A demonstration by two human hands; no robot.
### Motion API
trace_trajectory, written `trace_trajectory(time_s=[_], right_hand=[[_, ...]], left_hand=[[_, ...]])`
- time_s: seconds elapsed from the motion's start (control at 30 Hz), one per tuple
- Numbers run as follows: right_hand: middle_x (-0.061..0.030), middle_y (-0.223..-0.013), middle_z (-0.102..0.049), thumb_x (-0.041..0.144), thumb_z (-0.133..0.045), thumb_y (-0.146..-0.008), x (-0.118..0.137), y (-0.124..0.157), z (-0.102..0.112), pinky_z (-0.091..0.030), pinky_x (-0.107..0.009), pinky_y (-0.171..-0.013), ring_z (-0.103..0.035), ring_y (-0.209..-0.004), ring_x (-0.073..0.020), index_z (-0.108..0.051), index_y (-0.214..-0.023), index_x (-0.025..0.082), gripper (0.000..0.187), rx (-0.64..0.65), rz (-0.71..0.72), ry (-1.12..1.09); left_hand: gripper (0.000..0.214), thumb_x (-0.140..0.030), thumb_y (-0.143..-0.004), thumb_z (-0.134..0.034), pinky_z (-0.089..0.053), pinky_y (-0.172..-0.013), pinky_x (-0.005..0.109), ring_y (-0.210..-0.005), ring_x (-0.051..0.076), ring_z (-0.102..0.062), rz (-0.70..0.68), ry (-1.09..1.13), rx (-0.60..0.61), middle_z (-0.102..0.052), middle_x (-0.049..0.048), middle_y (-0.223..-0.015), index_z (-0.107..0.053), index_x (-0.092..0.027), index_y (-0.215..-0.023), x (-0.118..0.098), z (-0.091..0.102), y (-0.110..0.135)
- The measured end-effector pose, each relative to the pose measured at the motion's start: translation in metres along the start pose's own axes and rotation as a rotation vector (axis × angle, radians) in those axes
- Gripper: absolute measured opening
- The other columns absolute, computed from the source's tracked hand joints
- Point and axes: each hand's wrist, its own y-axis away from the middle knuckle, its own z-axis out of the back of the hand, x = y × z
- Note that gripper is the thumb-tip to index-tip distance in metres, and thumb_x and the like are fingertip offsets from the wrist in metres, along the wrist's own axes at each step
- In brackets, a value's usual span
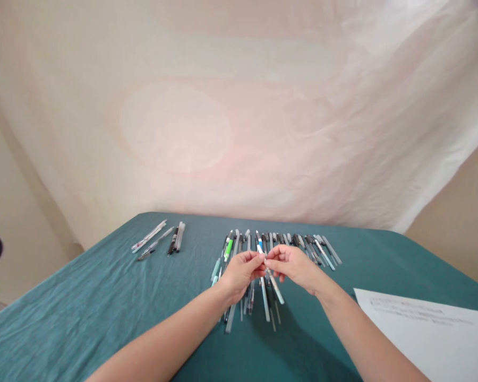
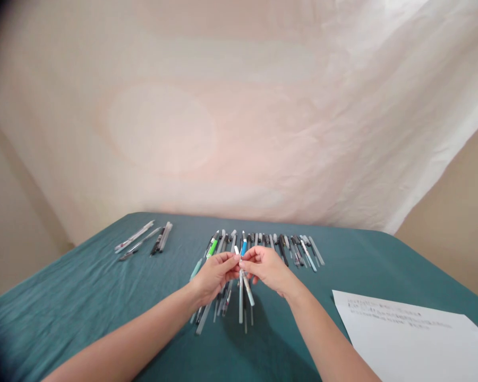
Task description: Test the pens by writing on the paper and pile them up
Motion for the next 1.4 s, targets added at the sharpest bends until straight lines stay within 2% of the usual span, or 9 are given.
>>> trace_trajectory(time_s=[0.13, 0.23, 0.33, 0.47, 0.67, 0.8, 0.93, 1.3, 1.4], right_hand=[[0.0022, -0.059, -0.057, 0.025, -0.062, -0.068, 0.001, 0.002, 0.002, -0.044, -0.019, -0.042, -0.054, -0.049, -0.0087, -0.049, -0.082, 0.015, 0.021, 0.007, -0.075, 0.063], [0.0031, -0.055, -0.057, 0.018, -0.06, -0.066, -0.005, 0.001, 0.009, -0.045, -0.021, -0.041, -0.055, -0.046, -0.0104, -0.047, -0.081, 0.016, 0.02, 0.032, -0.193, 0.147], [0.0042, -0.049, -0.055, 0.011, -0.057, -0.061, -0.017, -0.003, 0.011, -0.044, -0.021, -0.037, -0.055, -0.041, -0.012, -0.046, -0.079, 0.016, 0.022, -0.035, -0.288, 0.29], [0.0046, -0.039, -0.054, 0.006, -0.054, -0.058, -0.036, -0.008, 0.011, -0.04, -0.02, -0.032, -0.052, -0.031, -0.0127, -0.047, -0.08, 0.016, 0.025, -0.079, -0.412, 0.456], [0.0034, -0.033, -0.053, 0.006, -0.055, -0.06, -0.046, -0.01, 0.009, -0.04, -0.019, -0.032, -0.052, -0.029, -0.0134, -0.053, -0.073, 0.015, 0.016, -0.067, -0.481, 0.468], [0.0007, -0.035, -0.054, 0.011, -0.055, -0.062, -0.048, -0.011, 0.006, -0.043, -0.021, -0.031, -0.054, -0.032, -0.0147, -0.053, -0.058, 0.016, 0.006, -0.039, -0.472, 0.475], [-0.0031, -0.04, -0.057, 0.021, -0.052, -0.069, -0.052, -0.012, 0.005, -0.044, -0.021, -0.031, -0.055, -0.033, -0.0141, -0.052, -0.049, 0.015, 0.022, 0.012, -0.457, 0.468], [-0.0087, -0.055, -0.064, 0.042, -0.049, -0.076, -0.048, -0.011, 0.019, -0.041, -0.018, -0.029, -0.056, -0.036, -0.0124, -0.054, -0.057, 0.013, 0.035, 0.021, -0.441, 0.558], [-0.0086, -0.055, -0.064, 0.042, -0.05, -0.076, -0.042, -0.01, 0.021, -0.041, -0.018, -0.03, -0.056, -0.036, -0.0121, -0.055, -0.059, 0.013, 0.034, -0.004, -0.432, 0.559]], left_hand=[[0.043, -0.052, -0.074, -0.052, -0.046, -0.064, 0.025, -0.063, 0.011, -0.056, -0.001, -0.19, 0.031, -0.061, 0.007, -0.073, -0.06, -0.01, -0.081, -0.001, 0.002, -0.002], [0.045, -0.051, -0.077, -0.046, -0.046, -0.064, 0.026, -0.069, 0.014, -0.059, -0.017, -0.418, 0.012, -0.064, 0.0088, -0.08, -0.063, -0.011, -0.089, -0.009, 0.02, -0.012], [0.036, -0.043, -0.071, -0.056, -0.044, -0.072, 0.029, -0.075, 0.018, -0.058, -0.059, -0.722, -0.113, -0.066, 0.0051, -0.081, -0.065, -0.015, -0.09, -0.026, 0.061, -0.027], [0.033, -0.032, -0.073, -0.052, -0.033, -0.091, 0.036, -0.102, 0.025, -0.05, -0.09, -1.104, -0.417, -0.06, 0.0103, -0.105, -0.061, -0.014, -0.099, -0.046, 0.134, -0.038], [0.031, -0.029, -0.073, -0.049, -0.032, -0.089, 0.046, -0.108, 0.033, -0.045, 0.022, -1.478, -0.696, -0.055, 0.0149, -0.111, -0.061, -0.014, -0.098, -0.039, 0.203, -0.033], [0.03, -0.031, -0.076, -0.048, -0.035, -0.085, 0.039, -0.103, 0.029, -0.049, 0.048, -1.6, -0.729, -0.056, 0.0126, -0.108, -0.061, -0.016, -0.098, -0.028, 0.214, -0.033], [0.03, -0.032, -0.076, -0.047, -0.036, -0.084, 0.038, -0.102, 0.028, -0.05, 0.07, -1.67, -0.756, -0.057, 0.013, -0.106, -0.06, -0.016, -0.098, -0.026, 0.214, -0.033], [0.028, -0.031, -0.079, -0.048, -0.043, -0.072, 0.04, -0.092, 0.032, -0.057, 0.28, -1.59, -0.803, -0.061, 0.0192, -0.094, -0.06, -0.009, -0.093, -0.032, 0.213, -0.031], [0.028, -0.033, -0.082, -0.049, -0.044, -0.074, 0.04, -0.089, 0.024, -0.057, 0.31, -1.516, -0.746, -0.06, 0.0129, -0.096, -0.058, -0.01, -0.094, -0.039, 0.208, -0.031]])
